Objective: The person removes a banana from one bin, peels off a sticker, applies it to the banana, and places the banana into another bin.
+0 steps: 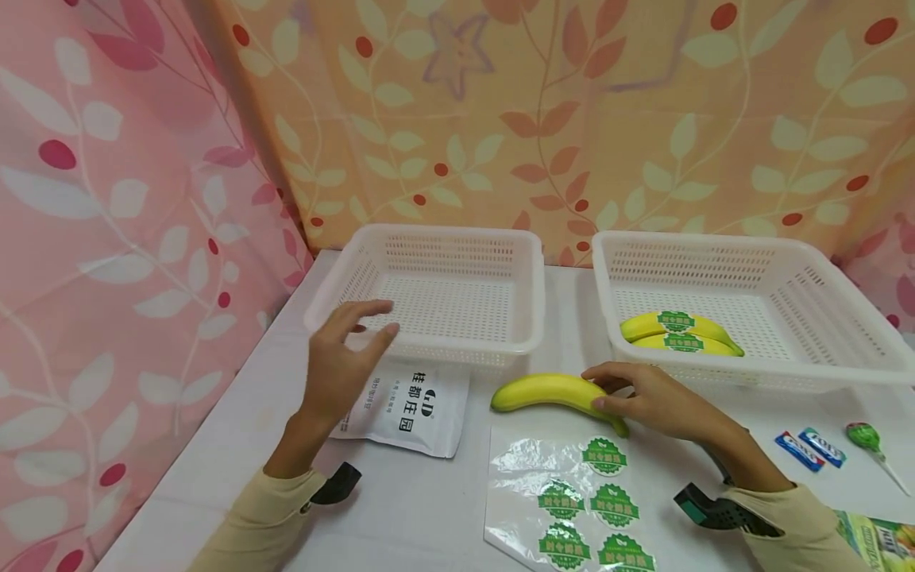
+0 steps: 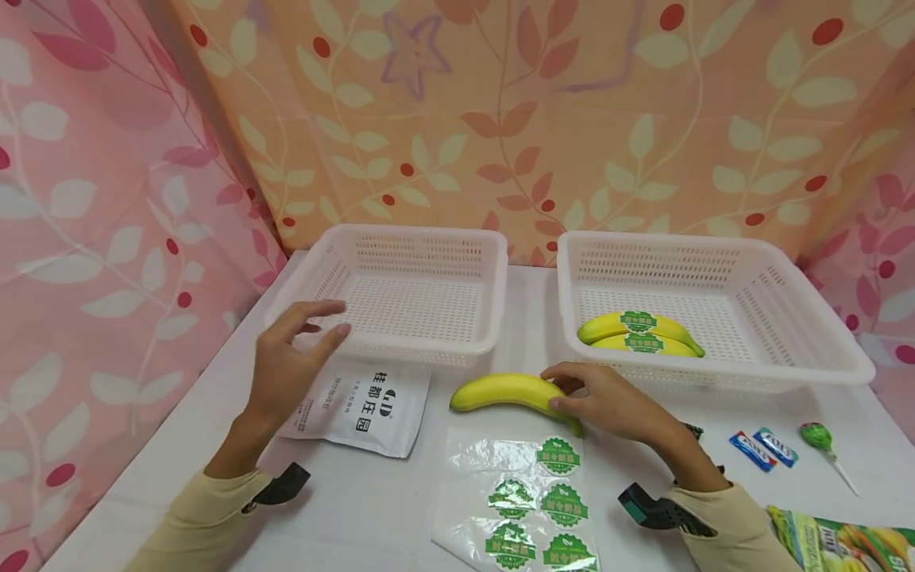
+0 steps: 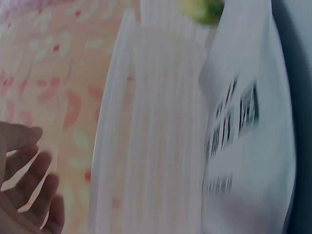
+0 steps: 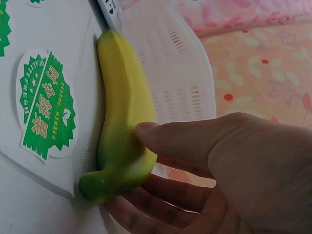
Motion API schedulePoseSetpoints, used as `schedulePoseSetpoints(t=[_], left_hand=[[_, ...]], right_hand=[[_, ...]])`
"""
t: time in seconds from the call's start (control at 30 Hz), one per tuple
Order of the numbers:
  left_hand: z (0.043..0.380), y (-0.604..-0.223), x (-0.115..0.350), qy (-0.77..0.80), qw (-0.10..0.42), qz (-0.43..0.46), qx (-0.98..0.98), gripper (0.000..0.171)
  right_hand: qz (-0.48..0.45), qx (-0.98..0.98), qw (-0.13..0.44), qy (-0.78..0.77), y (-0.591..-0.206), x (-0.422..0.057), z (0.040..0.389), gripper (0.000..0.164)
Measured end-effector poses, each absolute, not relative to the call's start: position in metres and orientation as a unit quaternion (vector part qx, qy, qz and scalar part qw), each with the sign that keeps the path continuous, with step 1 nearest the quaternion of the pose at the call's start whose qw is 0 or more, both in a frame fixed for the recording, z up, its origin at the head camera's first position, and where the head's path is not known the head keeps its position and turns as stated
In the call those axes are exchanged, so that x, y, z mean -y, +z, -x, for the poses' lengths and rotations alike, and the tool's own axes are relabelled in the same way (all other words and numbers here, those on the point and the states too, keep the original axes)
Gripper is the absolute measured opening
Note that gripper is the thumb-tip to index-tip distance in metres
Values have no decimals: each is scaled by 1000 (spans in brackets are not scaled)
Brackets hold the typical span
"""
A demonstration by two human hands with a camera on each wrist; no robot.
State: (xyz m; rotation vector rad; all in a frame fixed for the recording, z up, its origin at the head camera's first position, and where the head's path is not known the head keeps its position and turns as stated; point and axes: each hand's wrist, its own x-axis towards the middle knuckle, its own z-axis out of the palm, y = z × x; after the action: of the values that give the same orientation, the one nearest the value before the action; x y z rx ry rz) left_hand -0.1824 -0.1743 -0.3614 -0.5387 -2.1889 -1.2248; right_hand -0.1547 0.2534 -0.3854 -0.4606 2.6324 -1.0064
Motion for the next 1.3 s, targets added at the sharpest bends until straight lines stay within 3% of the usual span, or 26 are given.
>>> schedulePoseSetpoints(t=[0.27,0.5,0.77,1.3], left_hand=[[156,-374,100,-422,93,399,809,30],[136,-385,49,-289,-82,428,852,52],[127,-397,15,-135,-59,469,871,67],[135,-398,8,-171,-130,419,882,71]], right_hand=[[165,-904,151,-364,-386,-255,157,52],[184,-904,138,-361,-388,-255,158,50],[179,-902,145,-365,-387,-257,158,50],[175,-910,136,-352,-385,-256,154,51]])
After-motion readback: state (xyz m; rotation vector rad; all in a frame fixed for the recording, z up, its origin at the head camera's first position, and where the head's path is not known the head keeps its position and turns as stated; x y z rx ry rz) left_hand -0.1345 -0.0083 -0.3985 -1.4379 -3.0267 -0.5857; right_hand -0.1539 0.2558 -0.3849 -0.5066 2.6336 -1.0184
